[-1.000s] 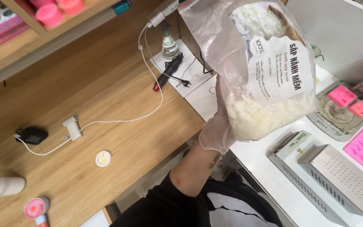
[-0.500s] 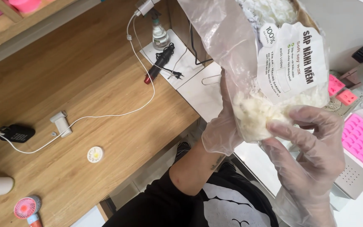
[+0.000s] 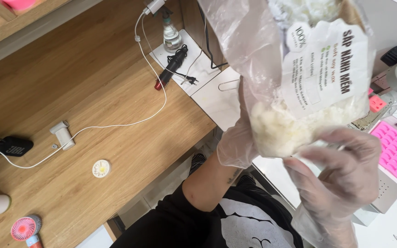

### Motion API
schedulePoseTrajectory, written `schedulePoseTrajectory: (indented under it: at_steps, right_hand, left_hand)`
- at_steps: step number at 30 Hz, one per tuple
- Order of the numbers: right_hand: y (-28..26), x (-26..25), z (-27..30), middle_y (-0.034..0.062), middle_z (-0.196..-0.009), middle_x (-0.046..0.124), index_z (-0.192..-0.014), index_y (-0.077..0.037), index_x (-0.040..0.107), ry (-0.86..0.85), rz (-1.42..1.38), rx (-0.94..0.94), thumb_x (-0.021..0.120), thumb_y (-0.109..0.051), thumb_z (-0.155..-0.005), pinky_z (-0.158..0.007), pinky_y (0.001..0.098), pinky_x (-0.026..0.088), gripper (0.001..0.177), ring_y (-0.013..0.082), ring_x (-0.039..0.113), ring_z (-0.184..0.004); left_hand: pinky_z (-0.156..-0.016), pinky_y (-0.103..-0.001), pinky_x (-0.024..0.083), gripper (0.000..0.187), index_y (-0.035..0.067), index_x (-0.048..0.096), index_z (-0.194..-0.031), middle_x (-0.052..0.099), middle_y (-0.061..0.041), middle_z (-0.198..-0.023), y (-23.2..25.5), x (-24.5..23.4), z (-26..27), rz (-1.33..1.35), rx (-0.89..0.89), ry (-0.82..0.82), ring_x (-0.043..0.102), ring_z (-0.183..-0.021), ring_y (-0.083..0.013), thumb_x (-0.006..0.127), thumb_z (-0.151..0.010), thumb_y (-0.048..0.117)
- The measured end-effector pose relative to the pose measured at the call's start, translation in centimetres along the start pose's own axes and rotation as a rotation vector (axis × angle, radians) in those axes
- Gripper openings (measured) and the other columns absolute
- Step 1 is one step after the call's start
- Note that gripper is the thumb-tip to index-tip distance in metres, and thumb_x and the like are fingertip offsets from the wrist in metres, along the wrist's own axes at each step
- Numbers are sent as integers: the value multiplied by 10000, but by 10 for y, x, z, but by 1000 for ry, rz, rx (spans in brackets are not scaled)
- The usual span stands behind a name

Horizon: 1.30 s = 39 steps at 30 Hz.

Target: Scooping soy wax flakes from a bag into a small metal pot on a hot plate and stirring it as it melts.

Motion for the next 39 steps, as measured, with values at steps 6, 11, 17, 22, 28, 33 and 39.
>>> schedulePoseTrajectory:
  at_steps: [6, 11, 17, 22, 28, 33, 39]
  right_hand:
    - [41, -9, -43, 65, -1228, 616, -1330, -93, 585, -66, -108, 372, 861, -280, -925, -971, 324, 481, 525, 182, 590, -1133]
    - [112, 0, -18, 98, -1173, 777, -1189, -2, 710, -301, -412, 901, 781, -306, -813, -986, 339, 562, 489, 189, 730, -1063]
    - [156, 13, 21, 107, -949, 734, -1132, 27, 721, -108, -499, 932, 773, -180, -922, -573, 314, 490, 300, 167, 634, -730]
    - [168, 20, 25, 110, -961, 766, -1081, 46, 760, -125, -470, 916, 770, -145, -917, -686, 283, 518, 252, 149, 677, -801]
    - [147, 43, 16, 104, -1112, 788, -1209, -49, 725, -539, -350, 1019, 842, -81, -700, -884, 331, 577, 523, 184, 725, -990]
    - [155, 45, 22, 110, -1122, 800, -1247, -34, 711, -544, -288, 1032, 843, -138, -704, -908, 327, 595, 569, 196, 751, -1004]
    - [155, 54, 20, 104, -1203, 750, -1361, -57, 565, -574, -361, 1017, 876, -85, -630, -905, 341, 612, 795, 183, 733, -1053]
  left_hand:
    - [-1012, -351, 541, 607, -33, 501, -1417, 640, -153, -1348, 86, 48, 28, 88, -37, -41, 652, -1192, -216, 562, -940, 338]
    - [-987, -342, 557, 603, -41, 514, -1402, 654, -157, -1328, 97, 61, 24, 153, -69, -90, 668, -1166, -214, 584, -924, 321]
    - [-958, -331, 576, 599, -51, 530, -1384, 670, -162, -1304, 96, 77, 18, 232, -130, -143, 687, -1135, -211, 610, -905, 301]
    - [-933, -322, 592, 596, -59, 543, -1369, 684, -166, -1284, 79, 85, 15, 301, -186, -164, 703, -1109, -209, 632, -890, 284]
    - [-886, -307, 619, 539, -80, 631, -1262, 758, -142, -1139, 83, 72, 22, 64, -186, 41, 753, -987, -188, 811, -757, -18]
    - [-882, -309, 615, 485, -81, 678, -1208, 767, -152, -1131, 77, 69, 21, -29, -177, -49, 750, -982, -187, 831, -760, 25]
    - [-864, -300, 614, 433, -52, 693, -1183, 780, -138, -1108, 71, 78, 26, -68, -245, -70, 753, -972, -172, 832, -801, 98]
Point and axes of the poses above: each hand's wrist, its own z-axis away from the middle knuckle, its own x-axis out of the palm, y = z × x, the point moved 3 cm from there along -z, towards the middle knuckle
